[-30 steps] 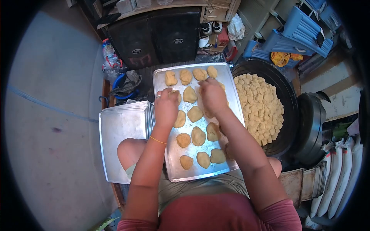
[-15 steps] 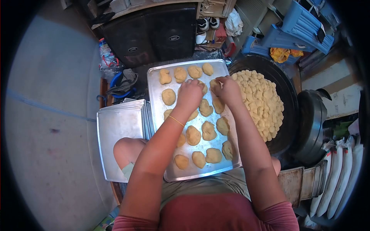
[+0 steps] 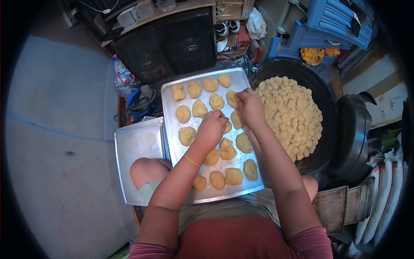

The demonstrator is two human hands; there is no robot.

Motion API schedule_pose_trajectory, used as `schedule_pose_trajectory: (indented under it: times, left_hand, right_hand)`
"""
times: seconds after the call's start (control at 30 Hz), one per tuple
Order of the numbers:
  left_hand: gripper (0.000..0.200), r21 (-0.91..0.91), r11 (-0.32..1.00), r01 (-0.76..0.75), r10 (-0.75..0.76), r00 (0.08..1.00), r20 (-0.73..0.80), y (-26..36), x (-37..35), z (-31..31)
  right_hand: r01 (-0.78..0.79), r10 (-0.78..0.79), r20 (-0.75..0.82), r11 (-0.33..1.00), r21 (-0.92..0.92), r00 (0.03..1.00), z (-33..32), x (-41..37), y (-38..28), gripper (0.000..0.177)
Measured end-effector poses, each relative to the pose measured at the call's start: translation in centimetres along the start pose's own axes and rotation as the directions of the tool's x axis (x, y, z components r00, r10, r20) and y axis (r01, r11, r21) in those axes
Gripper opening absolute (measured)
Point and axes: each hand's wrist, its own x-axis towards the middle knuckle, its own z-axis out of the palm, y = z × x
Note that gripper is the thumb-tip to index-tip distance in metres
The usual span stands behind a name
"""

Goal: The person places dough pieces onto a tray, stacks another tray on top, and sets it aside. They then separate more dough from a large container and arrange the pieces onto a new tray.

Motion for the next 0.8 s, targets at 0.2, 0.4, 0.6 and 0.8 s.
schedule_pose_trajectory:
  times: [0.2,0.4,0.6,0.8]
  left_hand:
    - [0.013,0.012,0.999,0.033,-0.031,0.994,-0.107,1.2,-0.9,0.5]
    - [0.022,0.082,0.993,-0.080,0.088,0.992,-0.095,1.9,-2.9,-0.1]
    - [0.041,-0.985,-0.128,0.116,-0.500,0.850,0.165,4.1,-7.1,-5.0]
    - [0.066,-0.948,-0.041,-0.317,-0.652,0.727,-0.215,-2.2,-20.1,-17.5]
  right_hand:
    - [0.000,-0.005,0.080,0.998,0.056,0.997,-2.4,-2.3,-1.4,0.021]
    - [0.000,-0.027,0.174,0.988,0.157,0.984,-2.6,-6.1,-1.3,0.025]
    - [0.238,-0.272,-0.005,0.831,0.503,0.962,-3.4,-9.6,-13.3,0.049]
    - [0.602,-0.580,0.482,0.788,0.129,0.657,3.5,-11.9,-19.9,0.075]
